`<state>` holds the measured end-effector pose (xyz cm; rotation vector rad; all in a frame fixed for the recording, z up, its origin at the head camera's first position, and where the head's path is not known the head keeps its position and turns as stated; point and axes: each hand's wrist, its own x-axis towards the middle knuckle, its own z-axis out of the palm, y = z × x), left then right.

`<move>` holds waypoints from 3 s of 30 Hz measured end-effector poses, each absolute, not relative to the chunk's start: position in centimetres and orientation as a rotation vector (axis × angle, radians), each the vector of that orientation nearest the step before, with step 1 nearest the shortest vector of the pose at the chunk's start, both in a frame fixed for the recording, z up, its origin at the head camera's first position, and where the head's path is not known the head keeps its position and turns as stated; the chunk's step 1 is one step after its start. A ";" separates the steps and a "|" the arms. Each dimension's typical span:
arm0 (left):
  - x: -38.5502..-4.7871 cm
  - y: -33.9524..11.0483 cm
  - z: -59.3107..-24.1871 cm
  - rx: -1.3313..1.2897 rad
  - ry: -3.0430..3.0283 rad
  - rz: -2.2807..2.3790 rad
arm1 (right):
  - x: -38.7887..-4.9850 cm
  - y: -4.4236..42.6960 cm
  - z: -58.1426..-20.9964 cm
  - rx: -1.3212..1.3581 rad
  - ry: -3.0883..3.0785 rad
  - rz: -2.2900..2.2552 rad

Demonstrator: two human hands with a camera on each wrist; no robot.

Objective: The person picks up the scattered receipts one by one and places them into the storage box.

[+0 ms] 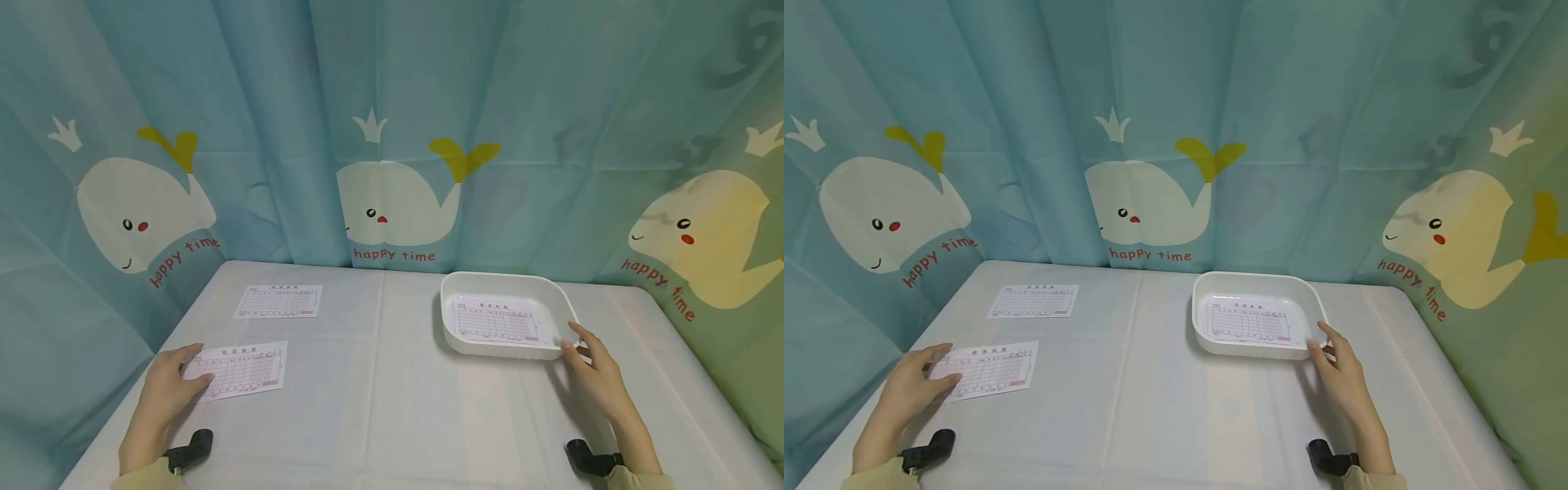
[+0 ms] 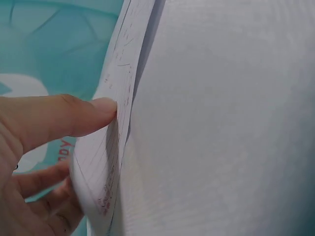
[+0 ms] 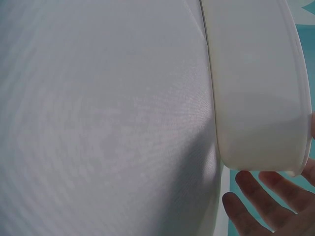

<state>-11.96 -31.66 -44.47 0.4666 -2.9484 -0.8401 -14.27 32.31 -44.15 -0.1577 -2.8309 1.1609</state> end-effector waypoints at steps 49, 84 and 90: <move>-14.1 -25.1 -43.1 0.473 -2.598 -1.558 | -14.3 32.4 -44.2 -0.141 -2.820 1.158; -15.7 -14.4 -44.9 0.498 -2.172 -2.146 | -14.3 32.3 -44.0 -0.154 -2.833 1.155; -16.2 -12.2 -45.1 0.465 -2.107 -2.251 | -14.2 32.3 -44.0 -0.151 -2.822 1.161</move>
